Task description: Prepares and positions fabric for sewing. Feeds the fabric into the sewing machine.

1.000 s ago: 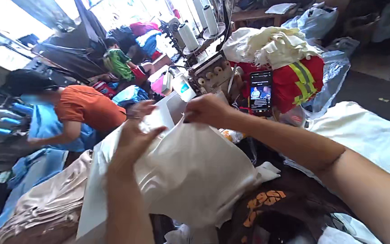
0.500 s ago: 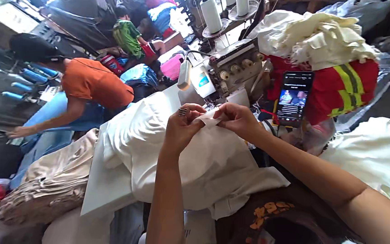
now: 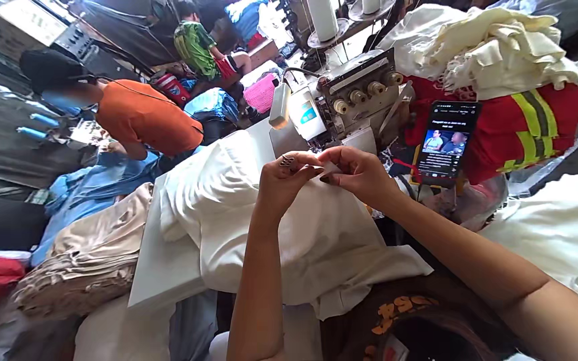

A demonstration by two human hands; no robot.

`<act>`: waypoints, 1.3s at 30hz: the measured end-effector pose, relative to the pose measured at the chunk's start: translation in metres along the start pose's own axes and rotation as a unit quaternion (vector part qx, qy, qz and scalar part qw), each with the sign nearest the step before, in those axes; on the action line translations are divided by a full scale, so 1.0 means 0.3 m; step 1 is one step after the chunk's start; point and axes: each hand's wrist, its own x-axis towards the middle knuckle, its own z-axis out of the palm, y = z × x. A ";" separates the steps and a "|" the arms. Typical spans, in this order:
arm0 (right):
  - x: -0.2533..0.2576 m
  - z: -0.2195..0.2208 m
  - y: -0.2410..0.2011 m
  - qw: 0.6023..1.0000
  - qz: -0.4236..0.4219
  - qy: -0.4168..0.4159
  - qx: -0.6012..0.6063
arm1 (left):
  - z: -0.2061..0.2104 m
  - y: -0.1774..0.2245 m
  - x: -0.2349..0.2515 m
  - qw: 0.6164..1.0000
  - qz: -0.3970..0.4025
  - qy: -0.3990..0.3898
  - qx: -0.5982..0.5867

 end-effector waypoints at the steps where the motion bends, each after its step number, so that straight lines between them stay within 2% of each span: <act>1: -0.002 0.001 -0.003 1.000 -0.008 0.003 -0.001 | 0.005 0.008 0.000 1.000 0.003 0.002 -0.003; 7: -0.029 0.010 -0.038 0.999 -0.039 0.012 -0.010 | 0.008 0.055 -0.009 0.999 -0.002 0.032 0.003; 10: -0.067 0.012 -0.022 0.994 -0.054 -0.002 -0.098 | 0.000 0.080 -0.012 0.999 0.006 0.052 0.003; 13: -0.138 0.013 0.050 0.978 -0.085 -0.058 -0.182 | -0.033 0.128 -0.014 0.996 0.021 0.084 0.012; 16: -0.225 -0.008 0.077 0.963 -0.099 -0.111 -0.226 | -0.101 0.165 -0.009 0.991 0.075 0.107 -0.013; 20: -0.307 -0.034 -0.024 0.976 -0.115 -0.122 -0.136 | -0.150 0.194 0.011 0.979 0.136 0.141 -0.052; 23: -0.330 -0.028 -0.010 0.990 -0.068 -0.107 -0.053 | -0.105 0.166 0.031 0.982 0.113 0.148 -0.021; 27: -0.295 -0.015 0.143 0.990 -0.024 -0.076 -0.116 | -0.054 0.154 0.024 0.990 0.102 0.094 -0.021; 29: -0.275 -0.003 0.165 0.988 -0.010 -0.065 -0.138 | -0.062 0.178 0.016 0.990 0.115 0.085 -0.018; 32: -0.217 0.029 0.127 0.990 -0.052 -0.059 -0.120 | -0.084 0.205 0.008 0.989 0.110 0.100 0.008; 36: -0.126 0.053 0.024 0.987 -0.141 -0.058 -0.046 | -0.082 0.220 -0.005 0.989 0.108 0.089 -0.045; 39: -0.108 0.035 -0.017 0.976 -0.178 -0.123 0.003 | -0.084 0.222 -0.004 0.985 0.123 0.086 -0.090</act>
